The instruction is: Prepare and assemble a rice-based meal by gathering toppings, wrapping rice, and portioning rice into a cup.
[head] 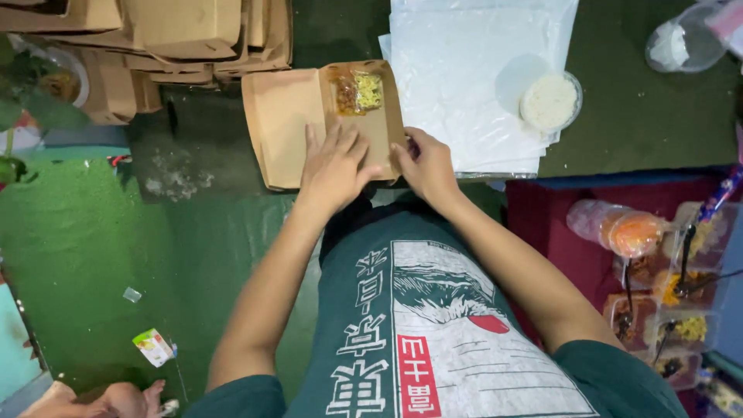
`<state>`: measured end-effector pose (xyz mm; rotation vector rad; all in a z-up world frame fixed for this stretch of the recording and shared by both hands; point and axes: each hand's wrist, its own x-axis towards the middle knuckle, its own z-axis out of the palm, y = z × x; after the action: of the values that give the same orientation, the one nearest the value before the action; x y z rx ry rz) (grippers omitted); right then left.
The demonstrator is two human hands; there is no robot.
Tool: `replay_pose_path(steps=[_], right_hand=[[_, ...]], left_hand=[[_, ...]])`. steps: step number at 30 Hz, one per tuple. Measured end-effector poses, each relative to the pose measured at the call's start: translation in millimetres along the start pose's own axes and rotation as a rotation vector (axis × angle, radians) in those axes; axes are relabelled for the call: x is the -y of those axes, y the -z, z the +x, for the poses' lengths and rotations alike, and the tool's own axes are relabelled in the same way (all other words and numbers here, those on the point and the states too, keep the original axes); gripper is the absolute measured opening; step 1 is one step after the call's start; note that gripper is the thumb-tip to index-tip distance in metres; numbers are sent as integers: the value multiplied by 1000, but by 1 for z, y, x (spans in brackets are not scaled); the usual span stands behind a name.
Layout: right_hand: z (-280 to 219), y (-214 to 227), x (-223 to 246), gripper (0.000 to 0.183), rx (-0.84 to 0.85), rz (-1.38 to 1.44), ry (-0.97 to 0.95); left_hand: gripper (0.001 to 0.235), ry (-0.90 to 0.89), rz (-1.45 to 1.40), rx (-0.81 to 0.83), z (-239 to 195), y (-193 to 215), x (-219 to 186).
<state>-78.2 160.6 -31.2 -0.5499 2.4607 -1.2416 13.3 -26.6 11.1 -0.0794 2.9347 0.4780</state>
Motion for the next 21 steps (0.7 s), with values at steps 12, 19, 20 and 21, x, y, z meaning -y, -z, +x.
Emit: replay_pose_path(steps=[12, 19, 20, 21], right_hand=[[-36, 110, -60, 82, -761, -249, -9], [-3, 174, -116, 134, -551, -92, -151], [4, 179, -123, 134, -483, -125, -13], [10, 185, -130, 138, -416, -160, 121]], left_hand=[[14, -277, -26, -255, -21, -11, 17], [27, -407, -119, -394, 8, 10, -75], [28, -434, -171, -351, 15, -8, -89], [32, -464, -225, -305, 24, -27, -103]])
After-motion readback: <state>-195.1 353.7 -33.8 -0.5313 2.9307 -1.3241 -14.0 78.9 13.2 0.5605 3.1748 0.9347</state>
